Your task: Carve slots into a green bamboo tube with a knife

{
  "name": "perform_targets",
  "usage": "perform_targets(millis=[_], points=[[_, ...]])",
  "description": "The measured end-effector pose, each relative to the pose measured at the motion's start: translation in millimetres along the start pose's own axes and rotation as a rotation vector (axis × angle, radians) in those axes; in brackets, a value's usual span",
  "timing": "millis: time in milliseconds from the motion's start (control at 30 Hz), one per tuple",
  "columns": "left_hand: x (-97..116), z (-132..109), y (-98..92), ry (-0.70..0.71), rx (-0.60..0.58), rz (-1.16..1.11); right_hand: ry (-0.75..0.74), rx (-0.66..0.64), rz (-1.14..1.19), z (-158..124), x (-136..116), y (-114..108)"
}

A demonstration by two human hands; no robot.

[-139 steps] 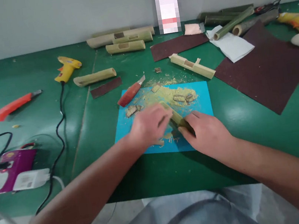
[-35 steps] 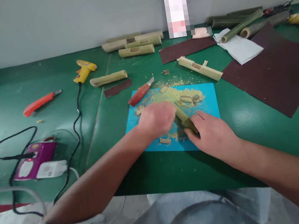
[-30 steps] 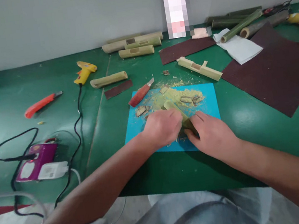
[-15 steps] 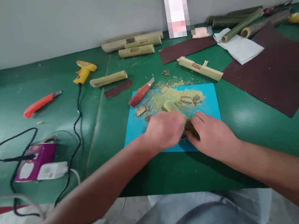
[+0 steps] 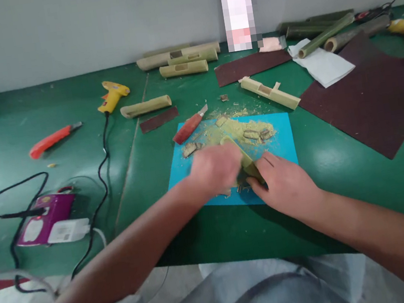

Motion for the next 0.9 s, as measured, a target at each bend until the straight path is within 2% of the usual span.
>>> perform_targets(millis=[67,200,300,333,433,467,533,600,700,833,900], points=[[2.0,0.1,0.1,0.048,-0.06,-0.01,0.001,-0.003,-0.004,0.1,-0.4,-0.3],[-3.2,-0.2,-1.9,-0.123,-0.022,-0.067,0.0,0.015,-0.014,0.1,-1.0,-0.7],[1.9,-0.2,0.3,0.008,-0.12,-0.068,-0.006,0.017,-0.01,0.1,-0.9,0.1],[2.1,-0.1,0.4,0.012,-0.135,-0.063,-0.006,0.02,-0.007,0.1,-0.7,0.4],[-3.1,-0.1,-2.3,-0.138,-0.071,-0.041,-0.001,0.028,-0.009,0.1,-0.2,0.8],[-3.0,-0.3,-2.8,-0.143,-0.055,-0.033,-0.003,0.028,-0.009,0.2,-0.2,0.9],[2.9,-0.3,-0.8,0.001,-0.105,-0.009,-0.006,0.024,-0.004,0.2,-0.1,0.9],[5.9,-0.8,0.1,0.057,-0.105,0.008,-0.008,0.025,0.003,0.1,-0.1,0.6],[2.5,-1.3,-1.2,-0.069,-0.03,-0.009,0.001,0.024,-0.004,0.0,0.3,0.1],[6.3,-1.5,1.6,0.052,-0.113,-0.044,0.004,-0.002,-0.013,0.4,-0.1,0.3],[2.8,-1.4,0.4,-0.04,-0.075,-0.07,0.008,0.008,-0.02,0.4,-0.6,0.0]])
Point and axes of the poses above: each hand's wrist, its own z-axis towards the middle knuckle, its own y-axis out of the palm, x = y × z, the point moved 3 cm from there along z, towards the middle knuckle, and after that the axes turned 12 degrees about -x, right-handed, at the moved point
